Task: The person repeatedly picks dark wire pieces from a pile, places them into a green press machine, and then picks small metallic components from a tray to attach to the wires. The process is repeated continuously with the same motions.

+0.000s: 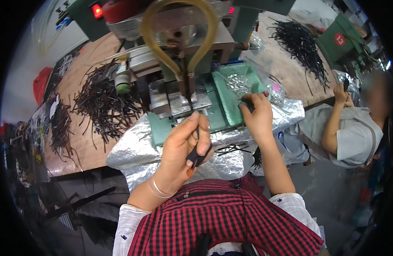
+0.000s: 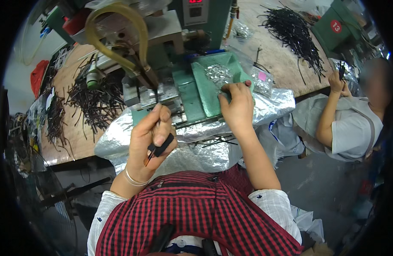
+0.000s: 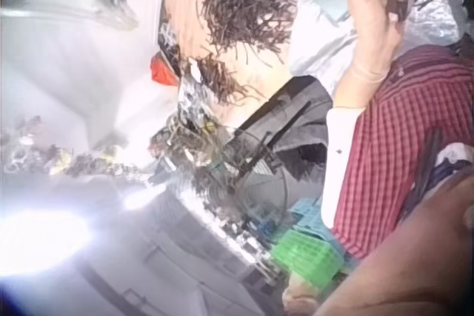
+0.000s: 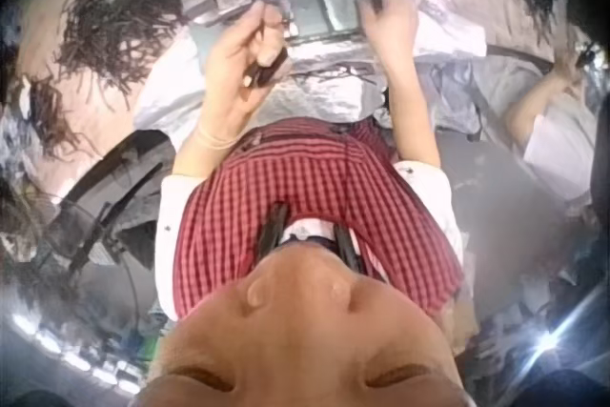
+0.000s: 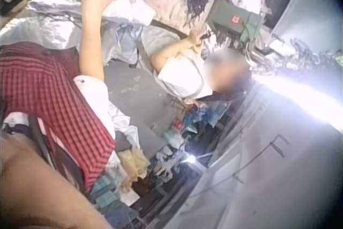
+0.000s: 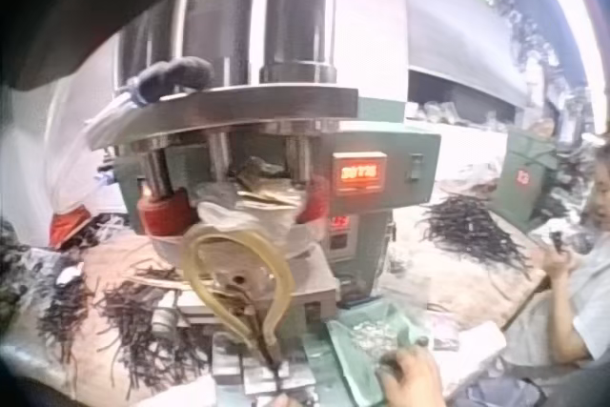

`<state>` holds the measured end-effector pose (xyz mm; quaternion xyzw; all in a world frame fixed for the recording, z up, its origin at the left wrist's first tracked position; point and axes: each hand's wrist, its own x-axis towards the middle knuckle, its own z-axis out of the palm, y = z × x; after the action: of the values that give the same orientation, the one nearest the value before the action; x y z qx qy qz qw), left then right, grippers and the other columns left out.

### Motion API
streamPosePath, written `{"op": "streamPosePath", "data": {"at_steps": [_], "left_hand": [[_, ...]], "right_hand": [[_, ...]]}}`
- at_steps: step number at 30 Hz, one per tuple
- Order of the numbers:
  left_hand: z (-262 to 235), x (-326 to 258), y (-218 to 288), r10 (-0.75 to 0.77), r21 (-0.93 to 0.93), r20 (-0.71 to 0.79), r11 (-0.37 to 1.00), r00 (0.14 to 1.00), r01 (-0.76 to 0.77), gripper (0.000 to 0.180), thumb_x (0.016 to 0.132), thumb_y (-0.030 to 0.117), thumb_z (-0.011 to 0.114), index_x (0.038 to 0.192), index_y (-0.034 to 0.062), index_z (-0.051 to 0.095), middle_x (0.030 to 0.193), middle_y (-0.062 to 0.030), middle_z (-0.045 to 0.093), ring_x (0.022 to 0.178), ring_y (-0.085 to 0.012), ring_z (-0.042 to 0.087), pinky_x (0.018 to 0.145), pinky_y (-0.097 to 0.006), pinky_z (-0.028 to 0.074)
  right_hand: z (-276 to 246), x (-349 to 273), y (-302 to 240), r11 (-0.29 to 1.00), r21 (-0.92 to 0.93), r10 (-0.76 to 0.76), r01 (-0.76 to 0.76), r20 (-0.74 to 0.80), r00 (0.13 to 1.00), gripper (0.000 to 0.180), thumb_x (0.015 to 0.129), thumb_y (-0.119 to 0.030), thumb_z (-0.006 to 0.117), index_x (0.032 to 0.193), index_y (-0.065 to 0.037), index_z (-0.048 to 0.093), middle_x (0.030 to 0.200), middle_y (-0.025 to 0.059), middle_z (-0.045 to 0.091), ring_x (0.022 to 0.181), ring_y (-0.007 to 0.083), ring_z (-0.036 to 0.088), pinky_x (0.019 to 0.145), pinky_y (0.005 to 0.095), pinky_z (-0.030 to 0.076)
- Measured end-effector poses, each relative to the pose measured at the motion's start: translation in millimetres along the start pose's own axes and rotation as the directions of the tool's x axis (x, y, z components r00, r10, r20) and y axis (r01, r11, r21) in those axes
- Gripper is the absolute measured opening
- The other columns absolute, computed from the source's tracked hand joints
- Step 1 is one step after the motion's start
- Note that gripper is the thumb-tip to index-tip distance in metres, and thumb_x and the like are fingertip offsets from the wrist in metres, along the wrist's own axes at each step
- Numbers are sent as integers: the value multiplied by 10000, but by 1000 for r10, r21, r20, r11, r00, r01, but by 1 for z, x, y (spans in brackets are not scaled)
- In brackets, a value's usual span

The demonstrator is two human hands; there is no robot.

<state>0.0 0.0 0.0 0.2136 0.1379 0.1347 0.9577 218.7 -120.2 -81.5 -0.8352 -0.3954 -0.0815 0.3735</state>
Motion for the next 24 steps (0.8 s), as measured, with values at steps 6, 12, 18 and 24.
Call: {"op": "streamPosePath", "data": {"at_steps": [6,12,18,24], "left_hand": [[-27,-24,5,-32,462,62,887,998,0,383,1113,377,497,1131,20,635,853,-92,732,645,-133,657,514,-244,501],[-84,-98,75,903,977,-52,135,427,-165,130,973,56,710,1095,15,732,982,-10,726,847,-95,662,789,-252,547],[-148,-62,158,749,719,405,-615,524,324,131,836,45,758,966,58,774,1013,-122,721,914,-309,676,794,-394,541],[-247,-25,185,522,476,596,-842,610,256,268,774,-16,714,1028,59,760,1168,-145,714,1072,-361,673,914,-434,545]], "right_hand": [[14,3,3,957,-243,-161,155,-4,987,129,822,-22,694,924,-33,615,931,173,631,926,408,608,824,514,483],[8,-2,9,990,-9,-140,140,-128,982,238,938,9,629,1167,-20,688,1003,185,701,955,393,667,948,455,495],[7,15,-20,969,137,-192,205,-102,976,196,919,16,670,1090,-33,755,983,147,713,921,325,680,843,388,520],[1,-6,5,990,115,-62,82,-165,984,141,898,-27,707,1024,-49,764,953,136,729,909,314,698,862,396,532]]}}
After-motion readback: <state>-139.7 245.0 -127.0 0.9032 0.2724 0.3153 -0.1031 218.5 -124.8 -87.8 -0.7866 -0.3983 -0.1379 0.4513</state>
